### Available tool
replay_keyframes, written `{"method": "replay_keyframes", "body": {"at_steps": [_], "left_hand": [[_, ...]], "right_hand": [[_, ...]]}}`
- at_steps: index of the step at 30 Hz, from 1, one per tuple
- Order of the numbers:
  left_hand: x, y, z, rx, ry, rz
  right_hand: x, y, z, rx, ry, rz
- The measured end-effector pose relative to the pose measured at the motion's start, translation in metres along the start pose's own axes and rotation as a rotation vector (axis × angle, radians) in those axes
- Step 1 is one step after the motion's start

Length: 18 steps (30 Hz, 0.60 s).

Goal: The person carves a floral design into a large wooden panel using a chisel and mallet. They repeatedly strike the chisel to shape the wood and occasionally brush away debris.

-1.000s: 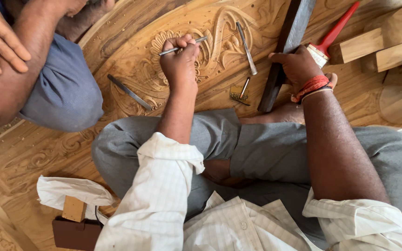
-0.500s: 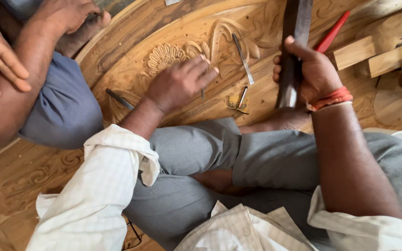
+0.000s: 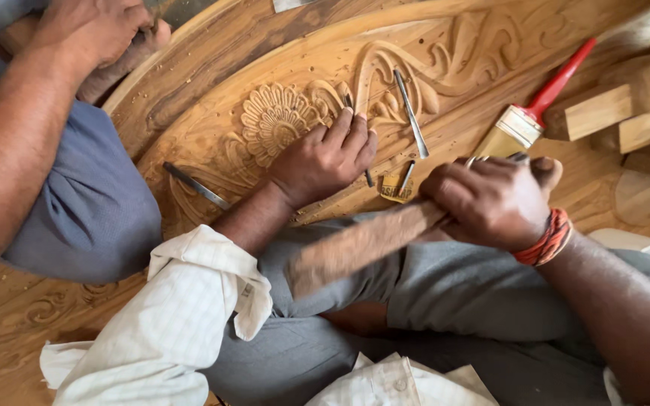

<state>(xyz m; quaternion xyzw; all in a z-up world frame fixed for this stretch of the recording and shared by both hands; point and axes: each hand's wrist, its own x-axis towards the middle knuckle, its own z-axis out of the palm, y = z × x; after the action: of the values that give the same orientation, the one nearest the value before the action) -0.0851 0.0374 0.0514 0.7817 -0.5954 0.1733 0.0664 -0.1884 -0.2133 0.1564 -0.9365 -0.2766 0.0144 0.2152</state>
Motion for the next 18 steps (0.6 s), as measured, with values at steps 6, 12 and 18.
{"method": "replay_keyframes", "body": {"at_steps": [6,12,18], "left_hand": [[-0.001,0.001,0.002,-0.019,-0.006,-0.068],[0.0,0.002,0.006,-0.035,-0.018,-0.1],[-0.003,0.001,0.015,-0.034,-0.02,-0.098]], "right_hand": [[0.004,0.005,0.016,0.038,-0.034,-0.062],[0.005,0.009,0.012,0.062,0.019,0.004],[0.005,0.011,0.012,0.062,-0.01,0.004]]}}
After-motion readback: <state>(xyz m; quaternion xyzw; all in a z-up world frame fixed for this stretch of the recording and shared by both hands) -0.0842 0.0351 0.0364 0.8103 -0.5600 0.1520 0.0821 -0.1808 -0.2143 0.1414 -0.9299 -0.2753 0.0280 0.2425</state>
